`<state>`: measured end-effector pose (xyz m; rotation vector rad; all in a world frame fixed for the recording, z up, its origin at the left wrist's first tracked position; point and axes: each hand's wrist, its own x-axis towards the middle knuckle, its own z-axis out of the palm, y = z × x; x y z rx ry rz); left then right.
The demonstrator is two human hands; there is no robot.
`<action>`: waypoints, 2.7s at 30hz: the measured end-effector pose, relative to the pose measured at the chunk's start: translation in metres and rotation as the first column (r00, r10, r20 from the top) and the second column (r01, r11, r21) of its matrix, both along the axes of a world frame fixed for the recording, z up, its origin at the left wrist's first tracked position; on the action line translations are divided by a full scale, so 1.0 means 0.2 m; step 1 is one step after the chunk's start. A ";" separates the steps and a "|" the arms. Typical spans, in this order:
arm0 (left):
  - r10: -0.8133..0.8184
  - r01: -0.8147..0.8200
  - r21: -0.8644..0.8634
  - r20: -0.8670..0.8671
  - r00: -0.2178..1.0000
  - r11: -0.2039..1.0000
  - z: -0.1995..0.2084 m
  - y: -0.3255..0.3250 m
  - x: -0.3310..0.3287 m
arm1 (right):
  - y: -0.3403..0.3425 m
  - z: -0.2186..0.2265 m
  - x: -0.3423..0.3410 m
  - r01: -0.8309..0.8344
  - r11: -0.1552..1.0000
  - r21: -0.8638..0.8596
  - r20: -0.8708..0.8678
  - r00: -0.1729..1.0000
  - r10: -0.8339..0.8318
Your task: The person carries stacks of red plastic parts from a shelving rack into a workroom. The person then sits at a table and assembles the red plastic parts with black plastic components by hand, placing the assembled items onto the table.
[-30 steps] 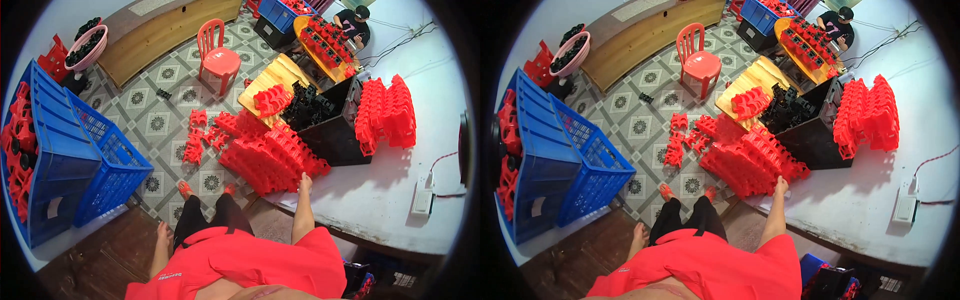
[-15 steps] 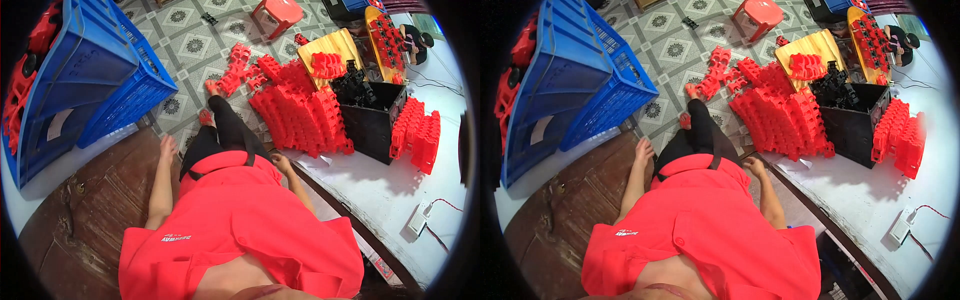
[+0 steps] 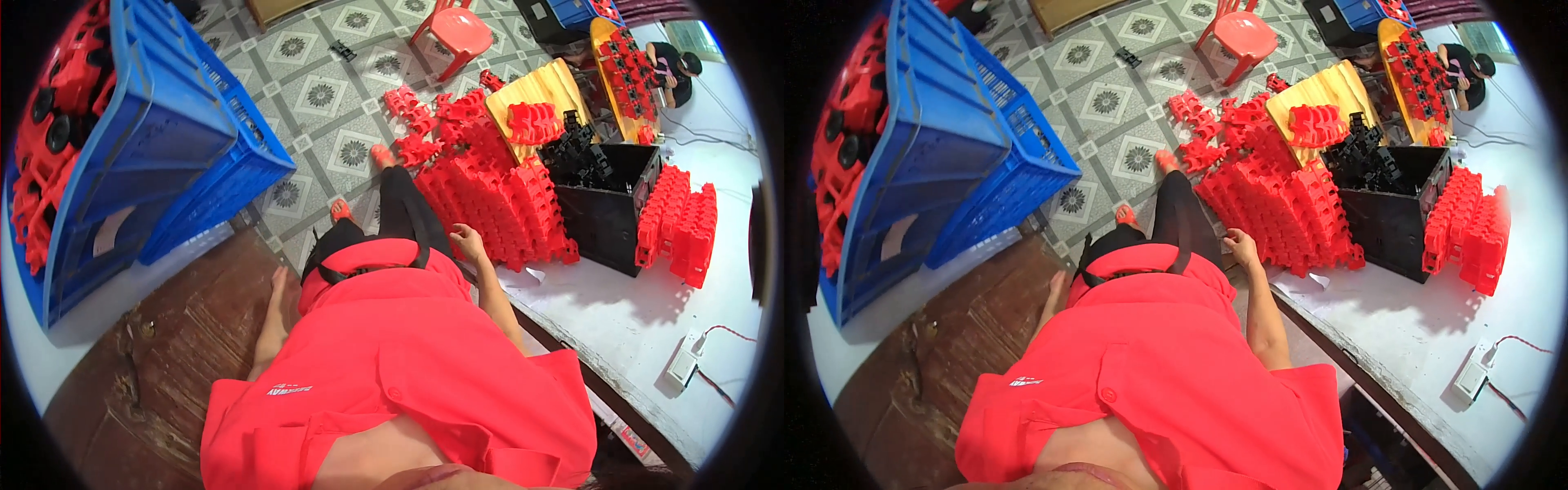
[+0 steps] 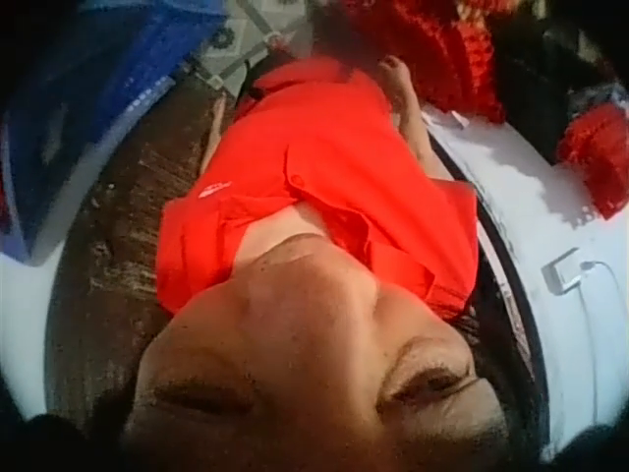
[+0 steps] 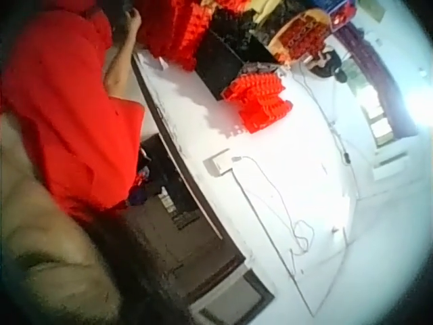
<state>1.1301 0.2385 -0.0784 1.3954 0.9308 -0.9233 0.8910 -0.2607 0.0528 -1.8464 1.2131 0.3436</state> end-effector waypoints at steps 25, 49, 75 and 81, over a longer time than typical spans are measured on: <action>-0.557 0.574 0.022 0.276 0.784 0.819 0.40 -2.11 1.03 | -0.93 -0.32 -0.03 0.486 0.808 0.333 0.139 0.823 -0.551; -0.980 0.993 0.094 0.180 -0.082 -0.066 0.33 -3.74 2.17 | -0.08 -0.63 0.83 0.980 -0.179 0.091 0.117 -0.189 -0.975; 0.023 -0.035 -0.012 0.550 -0.835 -0.999 0.79 -4.34 0.41 | 2.71 1.95 2.33 -0.903 0.282 -0.325 0.945 -0.296 0.141; -0.099 0.127 0.105 0.239 -0.966 -0.986 0.63 -4.58 0.84 | 2.94 2.22 2.54 -0.764 -0.597 0.244 0.967 0.147 0.207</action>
